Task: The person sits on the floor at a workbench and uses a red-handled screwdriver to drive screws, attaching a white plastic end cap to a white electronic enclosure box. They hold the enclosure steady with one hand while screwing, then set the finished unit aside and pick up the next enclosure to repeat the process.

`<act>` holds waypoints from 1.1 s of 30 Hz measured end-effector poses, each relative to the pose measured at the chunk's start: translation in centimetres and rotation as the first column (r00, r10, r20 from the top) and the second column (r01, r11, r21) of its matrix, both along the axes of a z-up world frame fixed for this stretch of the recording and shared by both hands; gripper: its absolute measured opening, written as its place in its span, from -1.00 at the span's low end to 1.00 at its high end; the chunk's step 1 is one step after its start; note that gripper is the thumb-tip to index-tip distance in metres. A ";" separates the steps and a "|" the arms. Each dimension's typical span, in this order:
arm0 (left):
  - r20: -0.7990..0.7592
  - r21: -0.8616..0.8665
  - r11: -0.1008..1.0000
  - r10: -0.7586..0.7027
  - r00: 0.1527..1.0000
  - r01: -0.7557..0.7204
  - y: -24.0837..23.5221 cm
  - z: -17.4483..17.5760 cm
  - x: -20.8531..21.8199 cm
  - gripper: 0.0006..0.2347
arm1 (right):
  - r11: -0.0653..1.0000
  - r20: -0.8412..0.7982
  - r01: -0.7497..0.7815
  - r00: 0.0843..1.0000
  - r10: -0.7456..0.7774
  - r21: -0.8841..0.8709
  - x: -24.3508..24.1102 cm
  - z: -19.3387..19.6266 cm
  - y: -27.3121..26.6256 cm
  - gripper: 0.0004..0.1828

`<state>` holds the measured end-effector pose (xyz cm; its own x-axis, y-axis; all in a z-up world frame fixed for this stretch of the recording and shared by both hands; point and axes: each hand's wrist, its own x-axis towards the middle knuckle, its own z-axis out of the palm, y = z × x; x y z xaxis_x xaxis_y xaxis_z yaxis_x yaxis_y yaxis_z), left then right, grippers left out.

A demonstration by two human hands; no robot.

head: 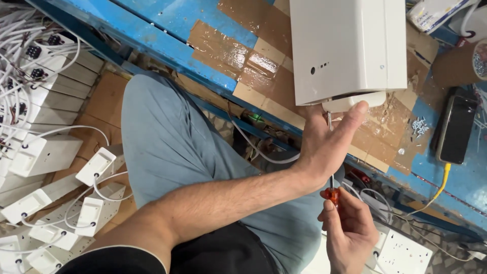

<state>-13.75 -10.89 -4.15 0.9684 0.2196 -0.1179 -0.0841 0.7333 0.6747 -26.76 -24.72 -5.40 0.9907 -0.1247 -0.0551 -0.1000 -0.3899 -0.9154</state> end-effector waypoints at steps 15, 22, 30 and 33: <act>0.058 -0.004 1.000 0.016 0.998 -0.016 -0.3 -0.6 0.1 -0.38 | 0.999 -0.060 0.025 0.998 -0.027 -0.027 -0.1 0.4 0.3 -0.65; -0.006 0.087 0.996 -0.033 0.999 0.033 0.2 -0.6 -0.3 -0.37 | 0.978 0.070 -0.015 0.997 0.031 -0.208 -0.5 1.1 1.2 -0.61; 0.083 0.033 0.999 0.031 0.996 -0.034 -0.4 -1.4 -0.1 -0.43 | 1.000 -0.135 -0.015 0.991 0.018 0.023 0.4 1.3 0.1 -0.67; 0.070 -0.008 1.000 0.018 0.997 -0.017 -0.2 -0.9 0.1 -0.39 | 0.995 -0.082 -0.037 0.996 0.029 -0.089 0.7 1.4 0.3 -0.69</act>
